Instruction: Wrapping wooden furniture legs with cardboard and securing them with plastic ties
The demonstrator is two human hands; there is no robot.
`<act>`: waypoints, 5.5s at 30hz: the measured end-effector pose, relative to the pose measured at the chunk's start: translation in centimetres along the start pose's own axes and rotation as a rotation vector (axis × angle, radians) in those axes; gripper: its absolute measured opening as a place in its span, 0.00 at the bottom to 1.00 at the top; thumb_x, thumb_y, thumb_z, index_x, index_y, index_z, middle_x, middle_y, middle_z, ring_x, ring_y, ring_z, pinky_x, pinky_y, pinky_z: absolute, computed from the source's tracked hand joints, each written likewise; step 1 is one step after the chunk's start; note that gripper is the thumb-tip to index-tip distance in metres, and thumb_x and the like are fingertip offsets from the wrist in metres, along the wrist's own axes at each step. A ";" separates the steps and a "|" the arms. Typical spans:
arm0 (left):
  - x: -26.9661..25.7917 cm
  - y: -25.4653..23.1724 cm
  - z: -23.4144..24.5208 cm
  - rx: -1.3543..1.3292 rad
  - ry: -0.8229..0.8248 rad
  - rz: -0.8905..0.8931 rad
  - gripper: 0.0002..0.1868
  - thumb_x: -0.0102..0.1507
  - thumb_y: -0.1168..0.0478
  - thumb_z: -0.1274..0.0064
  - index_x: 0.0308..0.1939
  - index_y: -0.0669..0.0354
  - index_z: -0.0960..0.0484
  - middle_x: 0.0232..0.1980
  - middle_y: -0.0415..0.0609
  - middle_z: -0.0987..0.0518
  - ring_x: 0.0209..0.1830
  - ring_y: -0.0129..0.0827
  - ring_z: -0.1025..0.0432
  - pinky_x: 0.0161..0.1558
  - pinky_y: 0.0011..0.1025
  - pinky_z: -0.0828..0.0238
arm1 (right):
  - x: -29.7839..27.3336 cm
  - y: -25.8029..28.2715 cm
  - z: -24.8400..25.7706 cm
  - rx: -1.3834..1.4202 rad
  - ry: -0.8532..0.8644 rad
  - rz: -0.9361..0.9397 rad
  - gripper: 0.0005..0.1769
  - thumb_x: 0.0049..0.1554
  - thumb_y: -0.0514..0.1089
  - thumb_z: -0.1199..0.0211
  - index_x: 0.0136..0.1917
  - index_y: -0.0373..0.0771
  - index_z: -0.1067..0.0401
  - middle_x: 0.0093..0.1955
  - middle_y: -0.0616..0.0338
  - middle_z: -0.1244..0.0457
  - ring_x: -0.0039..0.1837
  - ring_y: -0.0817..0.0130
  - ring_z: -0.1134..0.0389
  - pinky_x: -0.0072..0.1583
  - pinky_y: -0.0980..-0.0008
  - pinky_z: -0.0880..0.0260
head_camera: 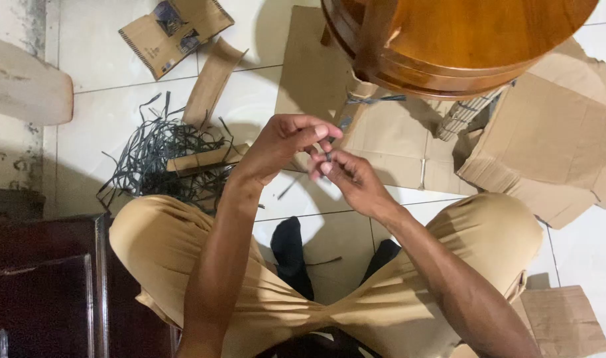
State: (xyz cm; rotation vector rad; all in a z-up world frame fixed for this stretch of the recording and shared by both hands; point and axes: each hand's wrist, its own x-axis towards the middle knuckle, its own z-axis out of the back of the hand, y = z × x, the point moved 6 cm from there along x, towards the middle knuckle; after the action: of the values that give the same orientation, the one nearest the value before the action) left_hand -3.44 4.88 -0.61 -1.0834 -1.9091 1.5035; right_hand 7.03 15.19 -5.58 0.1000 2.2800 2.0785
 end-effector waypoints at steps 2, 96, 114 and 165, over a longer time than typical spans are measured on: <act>1.6 3.3 2.2 0.027 -0.007 -0.032 0.15 0.66 0.59 0.42 0.51 0.68 0.15 0.39 0.52 0.17 0.37 0.29 0.23 0.37 0.22 0.23 | -0.1 -1.8 0.1 0.048 0.018 -0.015 0.12 0.69 0.42 0.49 0.54 0.35 0.26 0.35 0.60 0.36 0.42 0.72 0.34 0.51 0.71 0.32; 5.4 16.9 -0.3 0.692 -0.448 -0.397 0.08 0.67 0.72 0.49 0.47 0.57 0.17 0.43 0.55 0.16 0.47 0.52 0.20 0.48 0.40 0.22 | 6.0 -11.4 10.4 -0.739 -0.596 0.301 0.03 0.63 0.38 0.34 0.51 0.40 0.23 0.43 0.53 0.31 0.47 0.55 0.27 0.50 0.59 0.24; 3.8 17.9 2.2 0.675 -0.577 -0.298 0.07 0.69 0.70 0.50 0.46 0.60 0.17 0.41 0.57 0.18 0.46 0.52 0.22 0.51 0.41 0.24 | 3.6 -13.5 10.8 -0.589 -0.781 0.049 0.01 0.65 0.35 0.43 0.51 0.39 0.32 0.44 0.50 0.28 0.46 0.53 0.27 0.46 0.59 0.26; 12.0 19.6 4.7 0.802 -0.340 0.218 0.22 0.63 0.41 0.54 0.21 0.45 0.18 0.22 0.46 0.21 0.30 0.45 0.23 0.34 0.38 0.31 | 3.9 -8.6 7.5 -0.901 -0.676 0.499 0.13 0.51 0.25 0.29 0.46 0.39 0.20 0.44 0.60 0.27 0.49 0.61 0.27 0.52 0.65 0.25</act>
State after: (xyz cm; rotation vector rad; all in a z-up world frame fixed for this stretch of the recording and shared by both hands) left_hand -8.19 13.56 -21.89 -0.6925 -1.1566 2.3951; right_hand 3.72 22.21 -14.85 1.1774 0.8852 2.5164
